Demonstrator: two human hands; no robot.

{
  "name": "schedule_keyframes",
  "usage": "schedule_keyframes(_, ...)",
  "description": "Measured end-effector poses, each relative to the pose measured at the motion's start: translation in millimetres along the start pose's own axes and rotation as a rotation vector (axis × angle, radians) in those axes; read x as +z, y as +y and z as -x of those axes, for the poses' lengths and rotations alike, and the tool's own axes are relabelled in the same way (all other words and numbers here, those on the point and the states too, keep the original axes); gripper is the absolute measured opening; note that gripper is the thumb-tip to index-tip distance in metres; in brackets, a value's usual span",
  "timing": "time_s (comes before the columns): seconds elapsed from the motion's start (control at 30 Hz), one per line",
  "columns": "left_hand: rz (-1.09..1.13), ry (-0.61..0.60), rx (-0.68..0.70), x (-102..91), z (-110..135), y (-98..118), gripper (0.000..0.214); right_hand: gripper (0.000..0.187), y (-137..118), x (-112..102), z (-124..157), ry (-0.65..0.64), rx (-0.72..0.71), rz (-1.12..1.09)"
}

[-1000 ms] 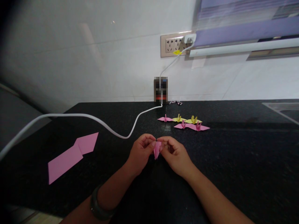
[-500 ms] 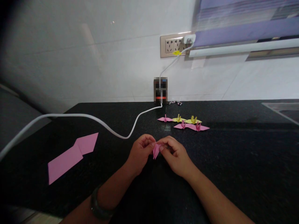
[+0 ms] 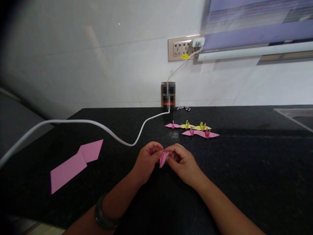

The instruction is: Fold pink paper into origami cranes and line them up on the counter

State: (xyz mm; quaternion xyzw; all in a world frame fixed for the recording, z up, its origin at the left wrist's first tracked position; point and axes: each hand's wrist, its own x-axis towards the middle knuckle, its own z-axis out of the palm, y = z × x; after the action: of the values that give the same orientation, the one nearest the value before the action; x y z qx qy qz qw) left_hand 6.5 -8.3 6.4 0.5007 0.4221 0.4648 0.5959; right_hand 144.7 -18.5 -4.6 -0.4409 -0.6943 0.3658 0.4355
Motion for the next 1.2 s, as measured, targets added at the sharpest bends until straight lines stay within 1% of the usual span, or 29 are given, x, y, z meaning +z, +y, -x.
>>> schedule_keyframes(0.23,-0.037,0.023,0.013,-1.0,-1.0,-1.3,0.008,0.012,-0.7,-1.9,-1.6,-0.026,-0.031,0.025)
schedule_keyframes(0.33,-0.028,0.042,0.002,-0.4,-0.9,0.5,0.007,0.011,-0.5,-1.8,-2.0,-0.025,-0.023,0.028)
schedule_keyframes(0.4,-0.008,0.050,-0.032,0.7,-0.7,2.7,0.006,0.011,0.7,-0.8,-2.1,0.000,0.015,0.008)
schedule_keyframes(0.53,0.051,0.033,-0.134,2.6,0.4,6.3,0.012,0.013,2.7,1.1,-2.4,0.053,0.142,-0.095)
schedule_keyframes(0.6,0.059,0.025,-0.152,2.9,1.0,7.0,0.014,0.013,2.4,1.1,-2.5,0.061,0.174,-0.141)
schedule_keyframes(0.67,0.045,0.018,-0.142,2.7,1.5,7.2,0.014,0.013,1.4,0.3,-2.4,0.064,0.189,-0.171)
schedule_keyframes(0.8,0.009,-0.007,-0.111,1.9,1.9,7.3,0.016,0.014,-0.3,-1.9,-2.1,0.067,0.192,-0.206)
schedule_keyframes(1.0,0.021,-0.026,-0.124,1.8,1.3,6.5,0.022,0.014,-2.2,-2.6,-2.8,0.029,0.196,-0.219)
schedule_keyframes(1.2,0.016,-0.029,-0.137,2.6,0.8,7.4,0.018,0.014,-1.2,-1.7,-3.4,0.015,0.174,-0.173)
